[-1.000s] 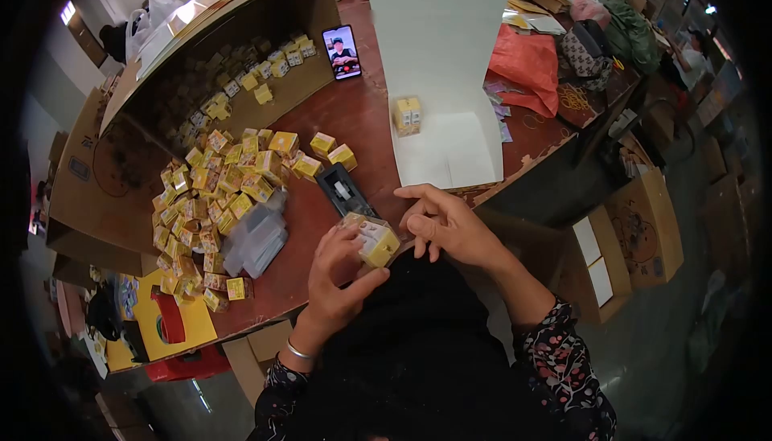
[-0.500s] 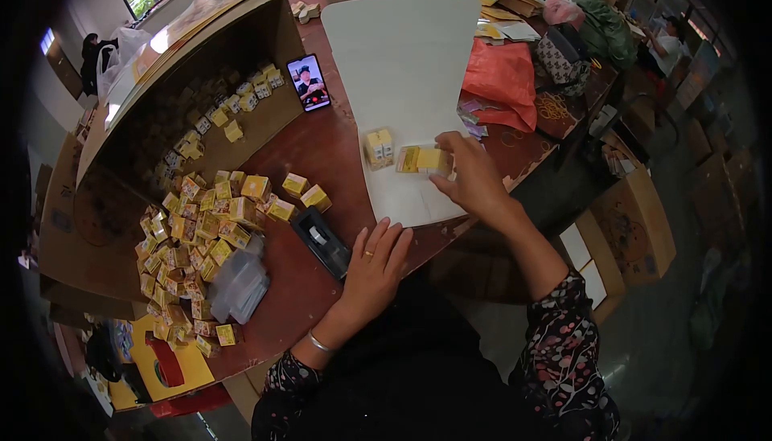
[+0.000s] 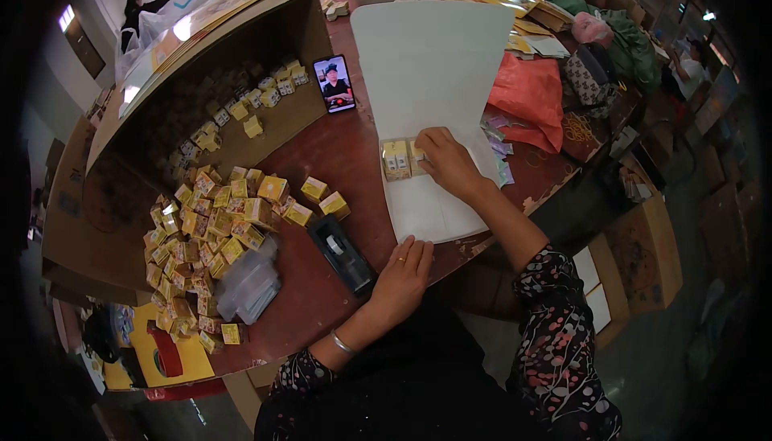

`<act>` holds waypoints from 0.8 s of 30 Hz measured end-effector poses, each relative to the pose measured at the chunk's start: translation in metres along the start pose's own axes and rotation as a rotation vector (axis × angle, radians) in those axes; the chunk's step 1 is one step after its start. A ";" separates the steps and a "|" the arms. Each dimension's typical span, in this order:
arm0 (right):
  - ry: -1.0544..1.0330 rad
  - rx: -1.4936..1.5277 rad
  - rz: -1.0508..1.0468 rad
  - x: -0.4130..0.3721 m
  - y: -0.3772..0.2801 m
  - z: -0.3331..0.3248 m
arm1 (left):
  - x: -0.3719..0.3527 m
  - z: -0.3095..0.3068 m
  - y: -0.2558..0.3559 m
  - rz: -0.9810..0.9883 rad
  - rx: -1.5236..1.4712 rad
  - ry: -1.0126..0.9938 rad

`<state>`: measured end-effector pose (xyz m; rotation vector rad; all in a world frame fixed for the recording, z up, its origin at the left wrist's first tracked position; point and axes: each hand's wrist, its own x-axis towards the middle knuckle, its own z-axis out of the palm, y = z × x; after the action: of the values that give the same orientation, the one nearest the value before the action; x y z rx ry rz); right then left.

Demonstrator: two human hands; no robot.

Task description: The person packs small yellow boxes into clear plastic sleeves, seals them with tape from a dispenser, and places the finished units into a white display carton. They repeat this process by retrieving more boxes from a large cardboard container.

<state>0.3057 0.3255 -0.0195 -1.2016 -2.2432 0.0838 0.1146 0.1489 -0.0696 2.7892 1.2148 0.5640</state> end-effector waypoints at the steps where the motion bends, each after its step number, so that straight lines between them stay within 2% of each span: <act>1: 0.013 -0.008 -0.012 -0.002 0.001 0.001 | -0.001 0.000 0.001 -0.012 0.002 0.015; 4: -0.013 -0.036 -0.016 -0.005 0.000 -0.001 | -0.002 -0.012 0.002 0.028 -0.003 0.089; 5: -0.009 -0.045 0.020 -0.006 -0.008 -0.008 | -0.003 -0.028 0.004 0.037 -0.054 0.192; 8: 0.216 -0.124 -0.044 -0.015 -0.031 -0.037 | -0.028 -0.076 -0.016 -0.027 -0.244 0.354; 9: 0.283 -0.135 -0.035 -0.022 -0.040 -0.045 | -0.044 -0.087 -0.030 -0.122 -0.262 0.477; 12: 0.258 0.171 0.155 -0.050 -0.078 -0.068 | -0.107 -0.125 -0.083 -0.486 -0.090 0.452; 13: 0.223 0.202 0.134 -0.059 -0.090 -0.072 | -0.132 -0.133 -0.100 -0.609 -0.044 0.430; 15: 0.166 0.256 0.105 -0.078 -0.115 -0.073 | -0.176 -0.149 -0.134 -0.725 0.027 0.373; 17: 0.122 0.361 0.089 -0.090 -0.141 -0.065 | -0.196 -0.164 -0.156 -0.738 -0.012 0.293; 18: 0.039 0.484 0.219 -0.092 -0.161 -0.066 | -0.203 -0.164 -0.170 -0.749 -0.003 0.252; 20: 0.024 0.386 -0.015 -0.093 -0.171 -0.055 | -0.203 -0.163 -0.183 -0.751 -0.030 0.221; 21: 0.038 0.395 -0.064 -0.090 -0.179 -0.051 | -0.201 -0.165 -0.188 -0.750 -0.043 0.205; 24: -0.027 0.496 0.011 -0.087 -0.195 -0.045 | -0.193 -0.163 -0.196 -0.706 0.026 0.046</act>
<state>0.2210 0.1327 0.0395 -0.9415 -2.0654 0.6243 -0.1993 0.1294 -0.0135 2.1301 2.0601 0.5371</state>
